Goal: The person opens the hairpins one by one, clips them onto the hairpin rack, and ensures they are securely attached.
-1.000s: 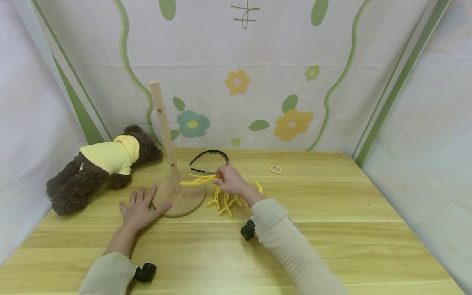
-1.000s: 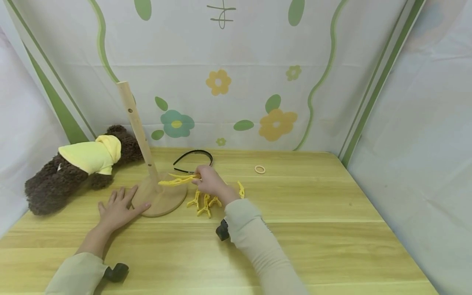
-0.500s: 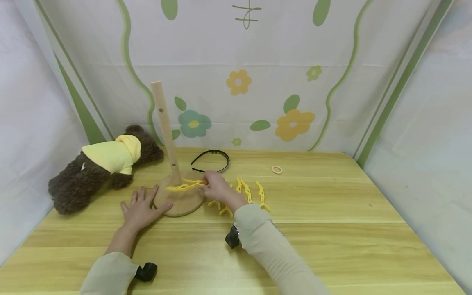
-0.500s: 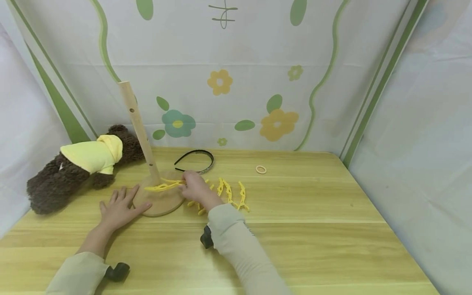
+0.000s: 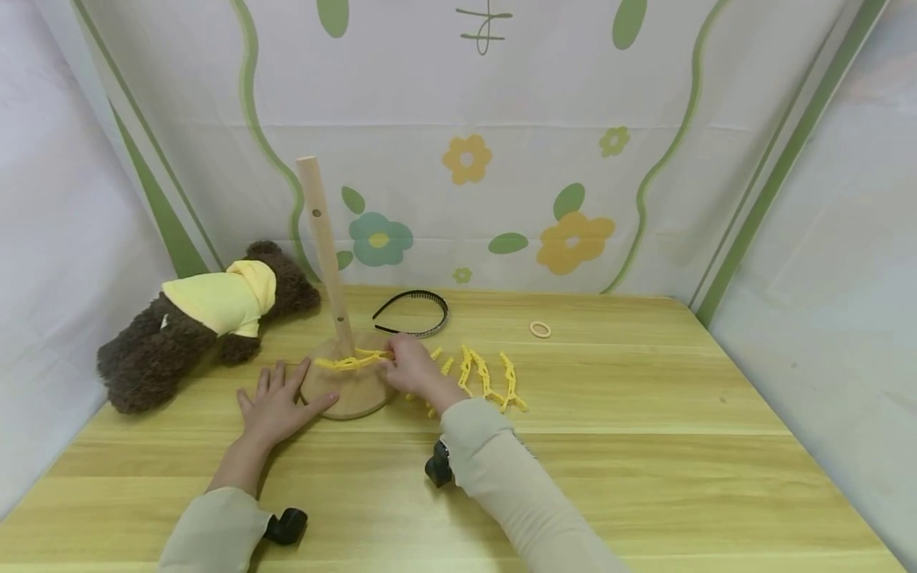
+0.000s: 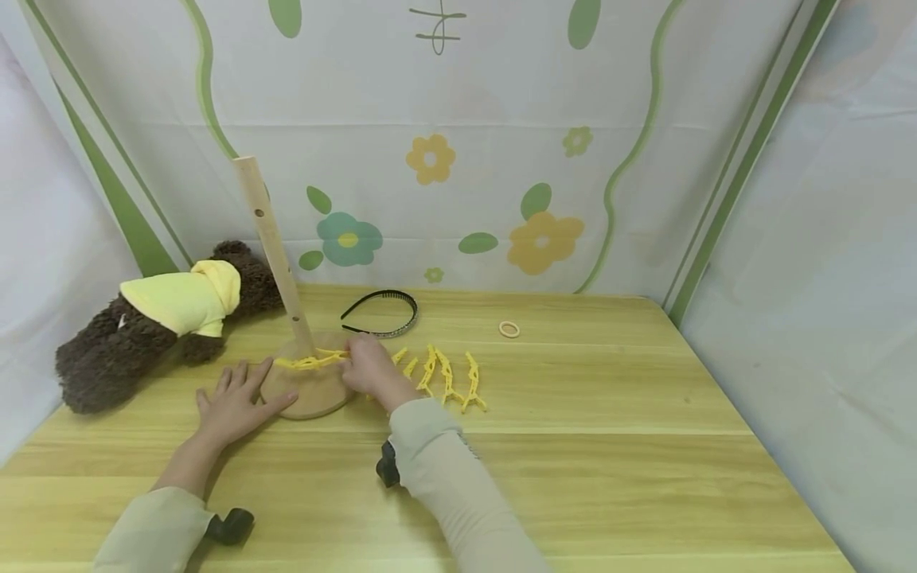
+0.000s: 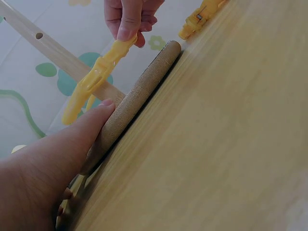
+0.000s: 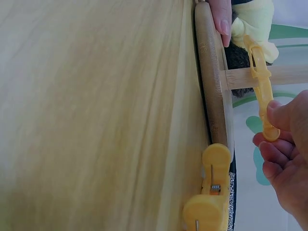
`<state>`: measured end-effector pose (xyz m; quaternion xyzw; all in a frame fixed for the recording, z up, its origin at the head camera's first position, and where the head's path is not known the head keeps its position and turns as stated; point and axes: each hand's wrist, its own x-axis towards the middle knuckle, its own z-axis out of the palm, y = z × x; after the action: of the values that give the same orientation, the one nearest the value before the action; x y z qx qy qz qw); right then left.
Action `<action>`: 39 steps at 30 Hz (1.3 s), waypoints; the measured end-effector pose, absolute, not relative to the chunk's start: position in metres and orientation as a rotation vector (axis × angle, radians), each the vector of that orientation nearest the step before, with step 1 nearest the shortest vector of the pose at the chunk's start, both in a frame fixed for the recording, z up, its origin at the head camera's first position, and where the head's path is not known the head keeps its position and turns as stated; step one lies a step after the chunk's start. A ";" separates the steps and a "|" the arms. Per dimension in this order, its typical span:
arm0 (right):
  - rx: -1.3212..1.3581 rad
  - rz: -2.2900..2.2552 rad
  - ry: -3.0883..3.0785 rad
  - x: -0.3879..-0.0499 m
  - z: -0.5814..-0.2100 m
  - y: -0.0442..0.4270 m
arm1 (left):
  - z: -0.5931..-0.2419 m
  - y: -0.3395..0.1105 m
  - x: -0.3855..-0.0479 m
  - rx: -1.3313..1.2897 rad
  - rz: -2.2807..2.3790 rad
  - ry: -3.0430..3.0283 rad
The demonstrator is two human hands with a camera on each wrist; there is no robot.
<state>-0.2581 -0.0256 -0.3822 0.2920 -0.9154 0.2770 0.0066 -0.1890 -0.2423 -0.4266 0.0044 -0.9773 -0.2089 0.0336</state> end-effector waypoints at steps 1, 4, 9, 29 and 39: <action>0.909 0.865 -2.871 -0.258 -0.382 -0.026 | -0.427 -0.242 -0.189 0.013 -0.644 -3.007; 0.901 0.853 -2.887 -0.259 -0.383 -0.028 | -0.427 -0.241 -0.189 0.013 -0.641 -3.010; 0.903 0.824 -2.880 -0.261 -0.386 -0.029 | -0.427 -0.242 -0.189 0.016 -0.635 -3.013; 0.914 0.999 -2.844 -0.261 -0.388 -0.025 | -0.429 -0.244 -0.192 0.024 -0.635 -3.034; 0.877 1.021 -2.865 -0.258 -0.383 -0.023 | -0.429 -0.244 -0.191 0.020 -0.635 -3.028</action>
<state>-0.2577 -0.0233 -0.3834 0.2771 -0.9050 0.3224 -0.0118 -0.1911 -0.2441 -0.4295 0.0064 -0.9784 -0.2051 0.0240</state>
